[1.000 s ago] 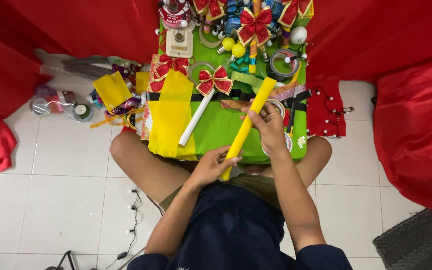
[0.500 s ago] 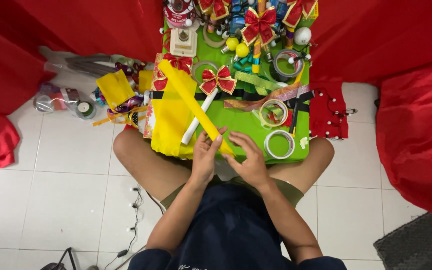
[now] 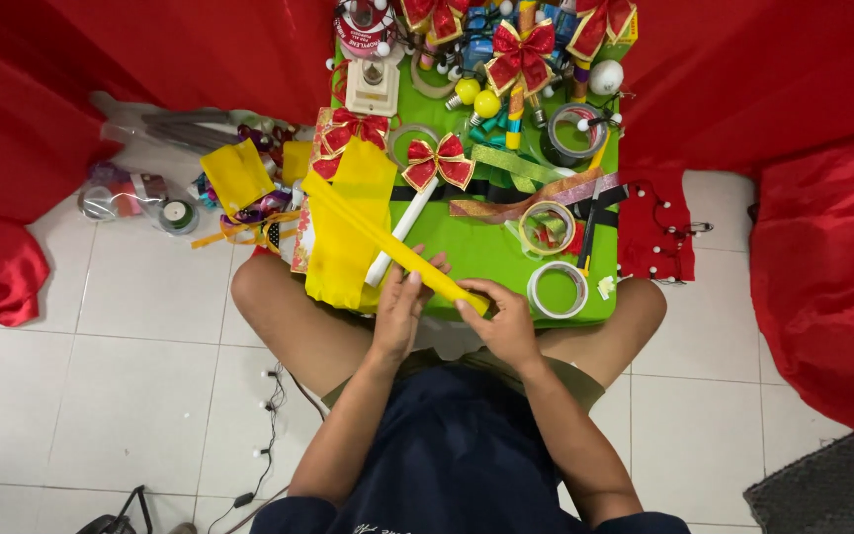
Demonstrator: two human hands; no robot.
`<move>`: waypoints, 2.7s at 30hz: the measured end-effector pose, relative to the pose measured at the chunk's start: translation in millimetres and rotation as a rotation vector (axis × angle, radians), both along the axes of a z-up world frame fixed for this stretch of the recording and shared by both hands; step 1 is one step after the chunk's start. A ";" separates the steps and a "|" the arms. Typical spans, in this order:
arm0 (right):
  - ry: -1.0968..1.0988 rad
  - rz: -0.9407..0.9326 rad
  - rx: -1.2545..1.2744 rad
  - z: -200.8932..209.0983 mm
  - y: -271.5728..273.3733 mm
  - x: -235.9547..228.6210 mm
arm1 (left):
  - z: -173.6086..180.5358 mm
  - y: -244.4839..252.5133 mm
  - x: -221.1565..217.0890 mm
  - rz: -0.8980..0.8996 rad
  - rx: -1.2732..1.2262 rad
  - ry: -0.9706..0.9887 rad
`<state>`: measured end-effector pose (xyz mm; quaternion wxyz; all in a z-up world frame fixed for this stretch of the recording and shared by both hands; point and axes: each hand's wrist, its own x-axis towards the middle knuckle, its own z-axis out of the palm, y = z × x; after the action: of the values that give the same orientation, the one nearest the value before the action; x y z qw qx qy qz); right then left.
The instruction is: A person is seen assembling and decorating a gift or craft project using ribbons, tape, and yellow paper.
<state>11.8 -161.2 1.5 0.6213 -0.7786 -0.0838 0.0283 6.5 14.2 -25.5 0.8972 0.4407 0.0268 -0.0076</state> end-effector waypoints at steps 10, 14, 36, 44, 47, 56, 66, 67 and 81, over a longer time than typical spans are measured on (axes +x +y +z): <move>0.046 0.006 -0.006 5.5 -2.4 -2.5 | -39.3 -4.7 1.4 0.083 -0.125 0.058; -0.073 0.030 -0.109 20.6 3.7 -3.7 | -46.9 -8.8 2.8 0.078 -0.053 0.027; -0.246 -0.005 -0.187 6.8 2.6 -14.2 | -17.1 -7.3 -10.7 -0.072 0.242 -0.065; -0.130 0.039 -0.050 6.9 3.2 -18.9 | -62.4 3.3 -1.0 -0.025 -0.063 -0.065; -0.061 0.068 -0.045 9.5 1.8 -18.4 | -61.3 6.0 -1.5 -0.032 -0.111 -0.044; 0.090 0.142 -0.112 20.6 3.5 9.1 | -37.5 9.2 13.1 -0.114 0.032 -0.045; -0.016 0.049 -0.155 -12.1 -1.7 24.8 | -42.1 1.3 42.5 -0.214 0.081 0.012; -0.020 0.051 -0.156 -13.4 -3.9 25.4 | -46.3 1.0 45.3 -0.211 0.081 0.008; 0.227 -0.050 -0.029 -45.5 -10.2 43.2 | -72.6 2.5 70.5 -0.288 0.139 0.116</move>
<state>55.0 -171.4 -43.9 0.6161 -0.7810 0.0070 0.1021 77.0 16.7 -98.1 0.8512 0.4997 0.0158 -0.1598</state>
